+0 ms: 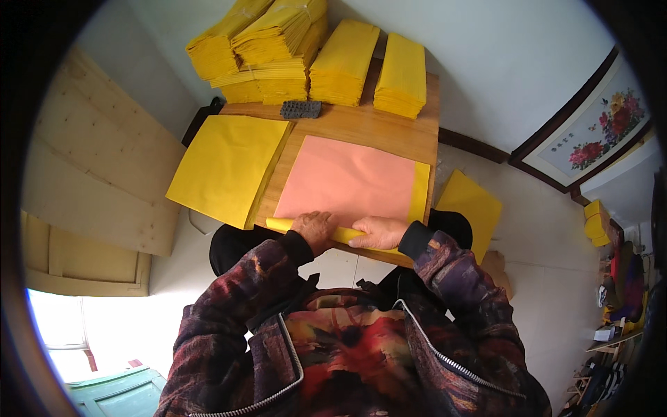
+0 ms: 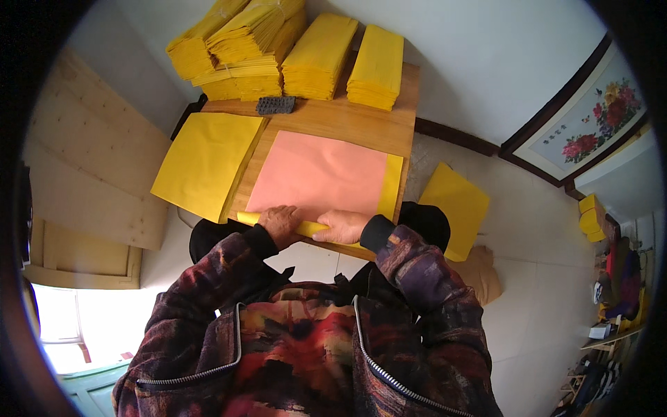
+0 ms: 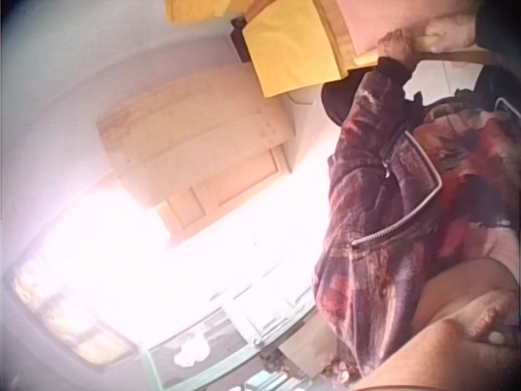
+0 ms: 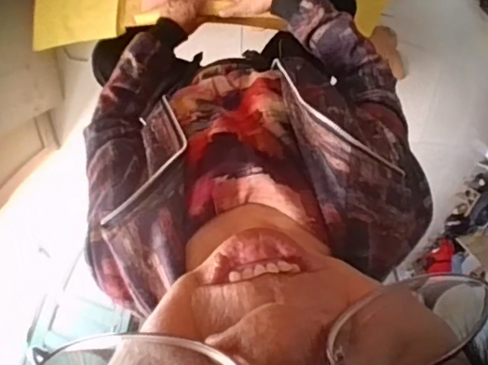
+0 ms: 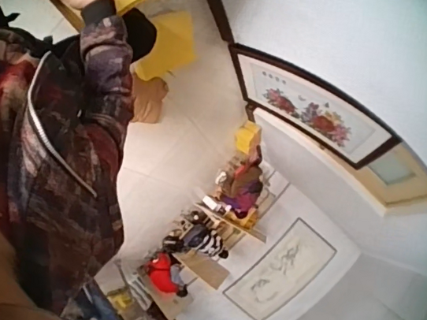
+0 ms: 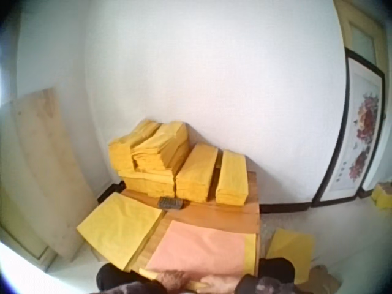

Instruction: The person folds yellow and pink paper sheets by hand on a wooden table. They fold each sheet in half multiple times, smooth the creases, and stack the folded sheets into neat piles.

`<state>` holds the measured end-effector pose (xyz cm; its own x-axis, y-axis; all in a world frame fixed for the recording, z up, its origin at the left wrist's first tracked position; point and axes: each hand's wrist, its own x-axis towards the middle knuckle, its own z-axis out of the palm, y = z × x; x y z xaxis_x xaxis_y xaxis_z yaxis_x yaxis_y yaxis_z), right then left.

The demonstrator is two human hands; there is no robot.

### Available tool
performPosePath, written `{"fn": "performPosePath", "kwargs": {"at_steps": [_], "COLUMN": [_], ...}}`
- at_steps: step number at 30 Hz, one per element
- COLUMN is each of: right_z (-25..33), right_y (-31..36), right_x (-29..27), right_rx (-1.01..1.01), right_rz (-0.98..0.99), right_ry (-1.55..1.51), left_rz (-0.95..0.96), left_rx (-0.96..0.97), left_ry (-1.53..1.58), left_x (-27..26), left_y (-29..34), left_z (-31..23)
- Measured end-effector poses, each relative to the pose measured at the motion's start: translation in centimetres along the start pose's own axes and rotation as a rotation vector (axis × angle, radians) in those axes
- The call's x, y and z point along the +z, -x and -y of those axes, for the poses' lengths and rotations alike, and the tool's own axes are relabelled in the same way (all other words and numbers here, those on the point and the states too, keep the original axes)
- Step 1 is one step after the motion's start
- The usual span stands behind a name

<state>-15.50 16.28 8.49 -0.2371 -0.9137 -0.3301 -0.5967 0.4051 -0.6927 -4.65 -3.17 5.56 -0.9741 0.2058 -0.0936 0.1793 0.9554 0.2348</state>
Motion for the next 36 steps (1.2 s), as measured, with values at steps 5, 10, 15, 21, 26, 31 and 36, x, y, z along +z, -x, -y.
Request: {"fn": "performPosePath", "kwargs": {"at_steps": [5, 10, 15, 21, 26, 31, 36], "right_z": [2.2, 0.5, -0.2, 2.1, -1.1, -0.8, 1.1], "right_y": [1.2, 0.1, 0.1, 2.0, 0.2, 1.3, 1.6], "right_x": [2.8, 1.7, -1.2, 2.0, -0.7, -0.5, 1.5], "right_rx": [0.046, 0.177, 0.081, 0.146, 0.098, 0.064, 0.167], "right_rz": [-0.391, -0.088, 0.051, -0.310, 0.056, -0.099, -0.263], "right_ry": [0.520, 0.223, 0.061, 0.400, -0.060, 0.183, 0.402], "left_rz": [0.361, 0.475, 0.092, 0.580, 0.251, 0.355, 0.548], "left_rx": [-0.004, 0.061, -0.034, 0.117, 0.175, 0.037, 0.116], "left_ry": [0.049, -0.005, -0.057, 0.166, -0.157, 0.008, 0.222], "left_x": [-1.3, -3.4, -2.7, -3.9, -3.6, -3.1, -3.8], "left_y": [-2.2, -3.6, -1.9, -4.6, -3.1, -3.4, -4.7], "left_z": [1.1, 1.2, -0.1, 2.3, 1.0, 0.7, 1.8]}}
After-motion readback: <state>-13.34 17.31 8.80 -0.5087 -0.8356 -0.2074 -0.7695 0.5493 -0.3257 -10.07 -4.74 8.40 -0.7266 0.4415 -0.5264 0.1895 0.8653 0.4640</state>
